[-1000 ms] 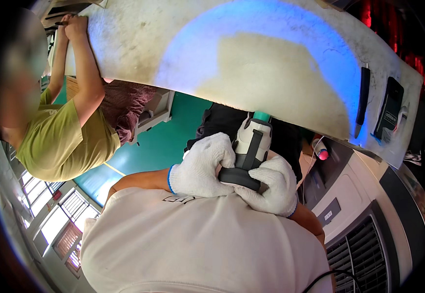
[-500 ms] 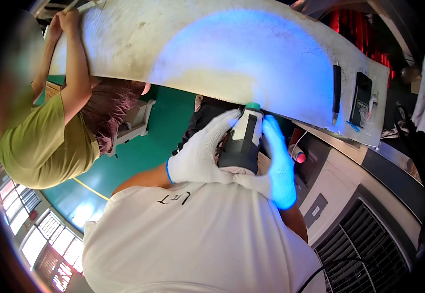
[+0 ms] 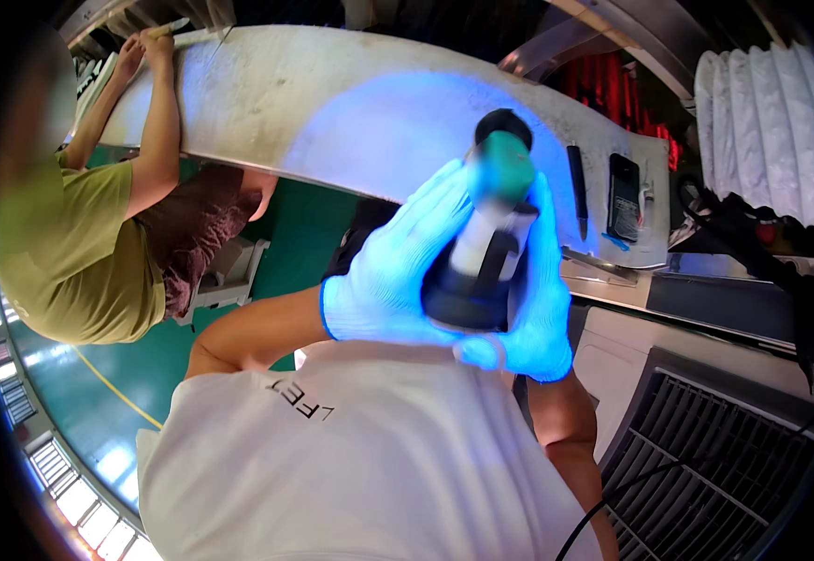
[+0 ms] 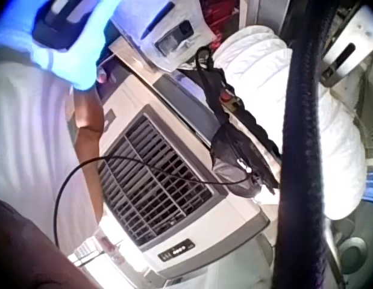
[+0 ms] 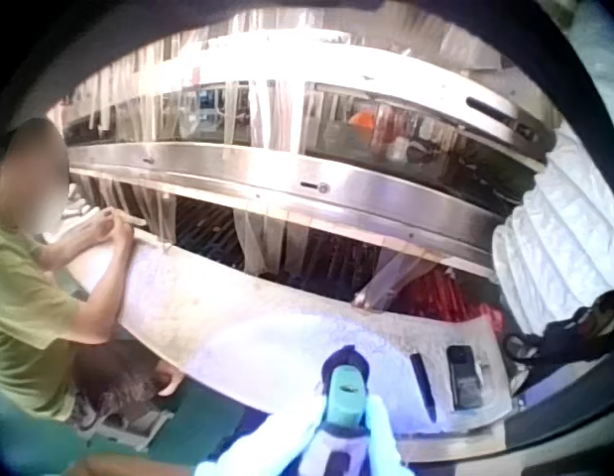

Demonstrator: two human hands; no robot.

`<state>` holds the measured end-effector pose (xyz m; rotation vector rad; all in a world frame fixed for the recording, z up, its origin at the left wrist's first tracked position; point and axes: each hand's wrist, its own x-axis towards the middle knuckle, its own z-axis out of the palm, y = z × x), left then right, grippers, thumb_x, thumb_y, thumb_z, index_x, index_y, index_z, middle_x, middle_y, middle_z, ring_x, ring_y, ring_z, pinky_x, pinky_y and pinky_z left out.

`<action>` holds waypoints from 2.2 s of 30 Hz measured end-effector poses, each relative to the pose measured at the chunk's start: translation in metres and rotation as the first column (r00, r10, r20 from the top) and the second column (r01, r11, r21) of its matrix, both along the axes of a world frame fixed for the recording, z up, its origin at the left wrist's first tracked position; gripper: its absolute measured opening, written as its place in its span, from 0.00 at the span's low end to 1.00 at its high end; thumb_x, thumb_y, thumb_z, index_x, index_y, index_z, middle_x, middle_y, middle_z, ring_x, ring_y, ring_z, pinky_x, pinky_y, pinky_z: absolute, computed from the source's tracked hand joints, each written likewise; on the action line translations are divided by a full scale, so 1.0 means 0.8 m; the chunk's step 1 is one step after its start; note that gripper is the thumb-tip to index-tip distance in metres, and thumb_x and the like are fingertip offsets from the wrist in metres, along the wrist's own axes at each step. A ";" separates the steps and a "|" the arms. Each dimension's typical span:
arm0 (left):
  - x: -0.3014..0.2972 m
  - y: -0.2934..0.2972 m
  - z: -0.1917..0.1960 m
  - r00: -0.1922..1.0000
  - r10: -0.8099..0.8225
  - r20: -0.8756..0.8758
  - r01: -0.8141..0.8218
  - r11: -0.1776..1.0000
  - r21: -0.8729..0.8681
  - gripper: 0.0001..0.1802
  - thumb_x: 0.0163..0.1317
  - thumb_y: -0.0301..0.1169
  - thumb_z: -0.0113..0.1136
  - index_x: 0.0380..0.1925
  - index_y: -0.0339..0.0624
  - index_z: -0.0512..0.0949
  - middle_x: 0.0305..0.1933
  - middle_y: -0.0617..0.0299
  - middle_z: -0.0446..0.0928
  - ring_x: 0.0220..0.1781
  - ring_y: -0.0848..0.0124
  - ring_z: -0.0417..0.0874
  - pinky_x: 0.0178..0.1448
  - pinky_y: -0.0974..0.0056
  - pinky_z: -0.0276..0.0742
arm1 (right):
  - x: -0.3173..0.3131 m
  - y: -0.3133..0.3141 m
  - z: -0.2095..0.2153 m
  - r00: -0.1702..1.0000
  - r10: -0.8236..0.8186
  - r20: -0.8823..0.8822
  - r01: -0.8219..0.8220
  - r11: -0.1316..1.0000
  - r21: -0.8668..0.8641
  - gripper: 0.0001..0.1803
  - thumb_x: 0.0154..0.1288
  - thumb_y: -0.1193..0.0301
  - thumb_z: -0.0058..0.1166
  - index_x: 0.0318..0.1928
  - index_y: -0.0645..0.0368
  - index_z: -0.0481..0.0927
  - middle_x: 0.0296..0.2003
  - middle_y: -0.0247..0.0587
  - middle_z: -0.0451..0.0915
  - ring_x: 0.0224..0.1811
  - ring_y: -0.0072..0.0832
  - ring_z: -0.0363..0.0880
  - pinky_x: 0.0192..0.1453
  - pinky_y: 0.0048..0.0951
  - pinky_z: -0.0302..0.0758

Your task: The person uses a small black tool to scrape and clean the sole and sides of a white sneaker with black accents. They repeatedly rub the tool along the shoe's surface, rotate the shoe to access different areas, and place it on the workbench between passes.

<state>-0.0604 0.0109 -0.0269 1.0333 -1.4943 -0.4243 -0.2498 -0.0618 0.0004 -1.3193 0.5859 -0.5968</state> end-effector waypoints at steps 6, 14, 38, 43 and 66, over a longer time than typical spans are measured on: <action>-0.011 0.001 -0.015 0.990 0.073 0.117 -0.070 0.997 -0.033 0.48 0.51 0.32 0.86 0.74 0.31 0.78 0.75 0.34 0.78 0.77 0.30 0.80 0.78 0.42 0.80 | -0.025 0.009 -0.030 0.998 0.017 0.063 -0.013 0.998 -0.066 0.72 0.56 0.70 0.77 0.92 0.65 0.40 0.89 0.56 0.55 0.91 0.47 0.54 0.93 0.49 0.51; -0.009 -0.003 -0.026 0.979 0.024 0.200 -0.039 0.997 0.070 0.46 0.54 0.39 0.84 0.72 0.29 0.78 0.72 0.32 0.80 0.75 0.30 0.82 0.78 0.40 0.81 | -0.022 0.020 0.010 0.994 -0.037 -0.101 0.048 0.993 0.111 0.72 0.59 0.70 0.76 0.92 0.63 0.36 0.89 0.53 0.52 0.92 0.45 0.52 0.93 0.49 0.51; 0.082 0.098 -0.032 0.908 0.324 0.267 -0.390 0.887 0.248 0.66 0.60 0.41 0.89 0.88 0.36 0.53 0.78 0.38 0.72 0.78 0.48 0.79 0.80 0.46 0.78 | -0.026 -0.218 -0.226 0.426 -0.844 -0.325 -0.092 0.317 -0.944 0.39 0.77 0.55 0.67 0.80 0.56 0.74 0.72 0.62 0.79 0.71 0.59 0.79 0.75 0.56 0.77; 0.091 0.091 0.006 0.886 0.202 0.418 -0.384 0.825 0.415 0.72 0.47 0.32 0.89 0.90 0.43 0.53 0.74 0.41 0.73 0.68 0.48 0.81 0.75 0.50 0.80 | -0.031 -0.203 -0.216 0.395 -0.872 -0.288 -0.171 0.238 -0.956 0.36 0.76 0.53 0.68 0.77 0.58 0.77 0.65 0.60 0.83 0.65 0.59 0.83 0.70 0.56 0.80; 0.086 0.018 0.067 0.810 0.140 0.570 -0.484 0.707 0.515 0.67 0.43 0.40 0.92 0.85 0.52 0.65 0.76 0.45 0.73 0.77 0.49 0.78 0.80 0.48 0.75 | 0.216 -0.137 -0.055 0.579 -0.334 0.744 -0.074 0.887 0.455 0.20 0.88 0.59 0.54 0.33 0.52 0.79 0.22 0.35 0.78 0.23 0.29 0.79 0.31 0.33 0.80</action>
